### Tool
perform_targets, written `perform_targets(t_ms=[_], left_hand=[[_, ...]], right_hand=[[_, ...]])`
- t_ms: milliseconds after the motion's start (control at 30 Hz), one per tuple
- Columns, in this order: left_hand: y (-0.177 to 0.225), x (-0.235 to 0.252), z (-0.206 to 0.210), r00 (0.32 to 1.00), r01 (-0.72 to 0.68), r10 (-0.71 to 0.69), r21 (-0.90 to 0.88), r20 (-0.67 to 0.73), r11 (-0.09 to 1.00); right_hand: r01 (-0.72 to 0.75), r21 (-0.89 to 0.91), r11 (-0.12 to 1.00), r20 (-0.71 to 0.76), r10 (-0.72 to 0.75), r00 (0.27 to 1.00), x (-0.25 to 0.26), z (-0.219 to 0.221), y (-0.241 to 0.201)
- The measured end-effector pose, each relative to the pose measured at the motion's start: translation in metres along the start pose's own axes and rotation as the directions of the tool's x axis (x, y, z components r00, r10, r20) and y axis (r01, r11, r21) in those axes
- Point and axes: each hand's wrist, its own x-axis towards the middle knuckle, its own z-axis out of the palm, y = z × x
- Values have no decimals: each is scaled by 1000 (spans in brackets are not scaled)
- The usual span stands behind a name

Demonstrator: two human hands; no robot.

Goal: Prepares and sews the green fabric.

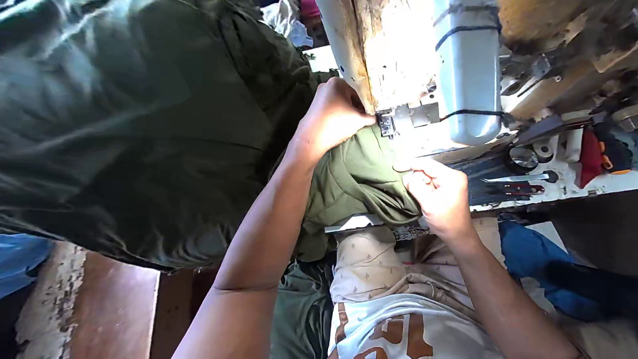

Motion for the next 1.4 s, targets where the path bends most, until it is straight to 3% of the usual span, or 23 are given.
perform_targets(t_ms=[233, 400, 633, 833, 1200, 1300, 1400], left_hand=[[0, 7, 10, 964, -237, 213, -152, -156, 960], [-4, 11, 6, 983, -186, 185, -63, -22, 981], [-23, 20, 21, 940, -309, 279, -138, -197, 941], [-34, 25, 22, 910, -385, 346, -158, -227, 909], [-33, 26, 20, 925, -364, 344, -121, -160, 924], [-21, 7, 6, 967, -240, 241, 15, -88, 971], [-5, -45, -2, 954, -164, 189, 123, -233, 979]], right_hand=[[71, -41, 997, -70, -73, 995, 11, 7, 0], [43, -20, 999, -68, -45, 997, -6, 2, -4], [87, -68, 994, -103, -93, 990, 1, 11, 0], [77, -57, 995, -95, -82, 992, 1, 10, -1], [64, -78, 995, -52, -68, 996, -2, 9, -8], [103, -116, 988, 19, -102, 995, -5, 1, -12], [119, -11, 993, 113, -117, 987, -10, -9, -15]])
